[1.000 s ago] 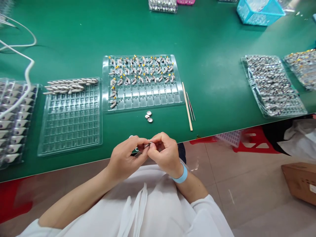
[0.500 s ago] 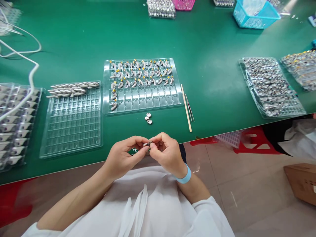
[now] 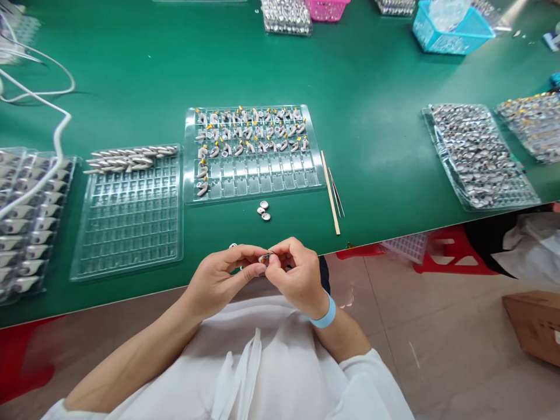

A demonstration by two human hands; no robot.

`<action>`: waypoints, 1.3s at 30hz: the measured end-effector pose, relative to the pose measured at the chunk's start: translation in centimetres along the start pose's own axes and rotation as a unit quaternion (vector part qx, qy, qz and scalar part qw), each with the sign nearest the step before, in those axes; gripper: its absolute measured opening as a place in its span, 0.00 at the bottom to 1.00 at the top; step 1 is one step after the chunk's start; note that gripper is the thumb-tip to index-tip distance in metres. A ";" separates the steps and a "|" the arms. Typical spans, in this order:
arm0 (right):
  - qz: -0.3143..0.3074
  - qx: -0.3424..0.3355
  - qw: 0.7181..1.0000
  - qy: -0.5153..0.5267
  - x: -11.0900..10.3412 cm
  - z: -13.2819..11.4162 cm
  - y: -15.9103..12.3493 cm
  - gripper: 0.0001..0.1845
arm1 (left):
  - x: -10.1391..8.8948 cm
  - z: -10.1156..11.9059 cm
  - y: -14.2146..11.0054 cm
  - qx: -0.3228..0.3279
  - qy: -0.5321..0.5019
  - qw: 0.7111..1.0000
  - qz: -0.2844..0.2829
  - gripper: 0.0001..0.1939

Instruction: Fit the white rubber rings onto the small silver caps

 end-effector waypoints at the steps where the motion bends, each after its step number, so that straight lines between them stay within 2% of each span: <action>1: -0.007 -0.003 1.000 -0.007 -0.1 -0.2 -0.1 0.03 | -0.1 0.0 0.1 0.011 -0.003 1.000 0.009 0.07; 5: -0.016 -0.031 0.999 -0.025 -0.4 -0.9 -0.4 0.05 | -0.7 0.1 0.1 0.057 -0.006 0.997 0.056 0.06; 12: 0.007 -0.094 0.994 -0.057 -0.5 -1.0 -1.3 0.10 | -0.8 0.0 -0.3 0.079 0.003 0.994 0.071 0.06; 18: 0.030 -0.164 0.983 -0.078 -0.5 -1.7 -1.5 0.13 | -0.8 1.0 -0.5 0.231 0.069 0.963 0.119 0.10; 21: 0.025 -0.173 0.982 -0.070 -0.4 -1.8 -1.5 0.14 | -0.7 1.1 -0.8 0.274 0.092 0.949 0.126 0.14; 28: 0.002 -0.147 0.987 -0.063 -0.2 -1.3 -1.7 0.15 | -0.5 0.7 -1.1 0.253 0.110 0.955 0.111 0.19; 34: -0.004 -0.154 0.988 -0.031 -0.3 -1.3 -1.7 0.13 | -0.6 0.4 -0.9 0.235 0.080 0.963 0.105 0.15; 37: -0.019 -0.128 0.992 0.001 -0.3 -1.0 -1.6 0.11 | -0.6 0.4 -0.9 0.241 0.064 0.963 0.106 0.15; 39: -0.032 -0.096 0.995 0.021 -0.3 -0.7 -1.6 0.10 | -0.7 0.2 -0.9 0.223 0.072 0.964 0.124 0.13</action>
Point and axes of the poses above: each hand's wrist, its own y-axis towards the middle knuckle, its own x-axis out of the palm, z = x × y, the point moved 5 cm from there along y, towards the middle knuckle, and after that the axes turned 7 degrees about z, right-handed, at the moved point
